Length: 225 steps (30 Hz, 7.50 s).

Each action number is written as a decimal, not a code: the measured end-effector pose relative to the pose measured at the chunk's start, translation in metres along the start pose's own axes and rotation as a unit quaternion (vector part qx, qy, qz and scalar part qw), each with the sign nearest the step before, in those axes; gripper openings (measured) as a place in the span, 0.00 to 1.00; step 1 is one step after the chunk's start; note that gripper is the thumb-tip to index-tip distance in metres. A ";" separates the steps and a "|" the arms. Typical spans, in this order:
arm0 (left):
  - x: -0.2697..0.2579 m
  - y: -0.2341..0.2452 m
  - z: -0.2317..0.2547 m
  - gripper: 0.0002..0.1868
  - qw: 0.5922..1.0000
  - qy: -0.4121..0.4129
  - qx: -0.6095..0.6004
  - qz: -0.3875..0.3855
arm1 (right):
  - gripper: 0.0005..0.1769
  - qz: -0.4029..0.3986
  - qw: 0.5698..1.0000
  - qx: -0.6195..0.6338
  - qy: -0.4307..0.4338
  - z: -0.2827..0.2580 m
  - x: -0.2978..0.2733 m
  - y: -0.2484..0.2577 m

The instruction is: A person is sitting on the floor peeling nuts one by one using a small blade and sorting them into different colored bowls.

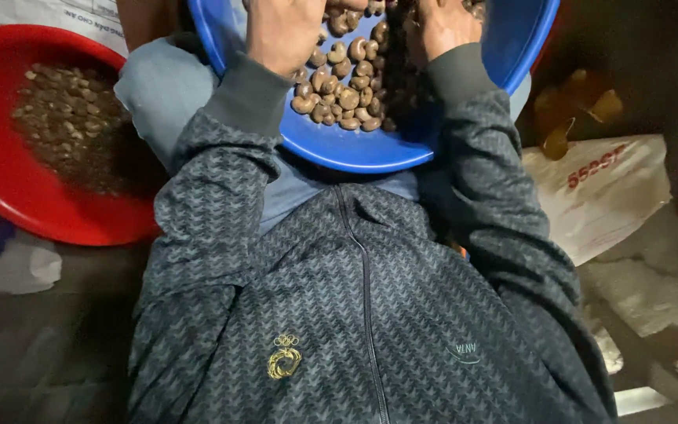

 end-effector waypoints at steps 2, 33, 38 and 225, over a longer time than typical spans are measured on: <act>0.000 -0.005 -0.002 0.16 1.000 0.005 0.002 0.003 | 0.20 0.020 0.997 -0.048 0.050 -0.015 -0.008 0.014; 0.028 -0.045 0.036 0.10 0.990 -0.055 -0.045 -0.122 | 0.24 -0.049 0.613 0.786 0.069 -0.091 -0.041 0.077; 0.028 -0.043 0.034 0.09 0.994 -0.060 -0.033 -0.084 | 0.25 -0.036 0.637 0.761 0.117 -0.094 -0.042 0.078; 0.021 -0.047 0.021 0.11 0.997 -0.040 -0.018 -0.071 | 0.31 0.159 0.854 0.452 0.205 -0.110 -0.058 0.107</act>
Point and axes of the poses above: each hand's wrist, its own x-axis towards the middle knuckle, its own y-axis out of the back of the hand, z = x × y, the point moved 5 cm from there along x, towards the middle knuckle, and after that the axes turned 14 degrees about -z, right-handed, at the moved point
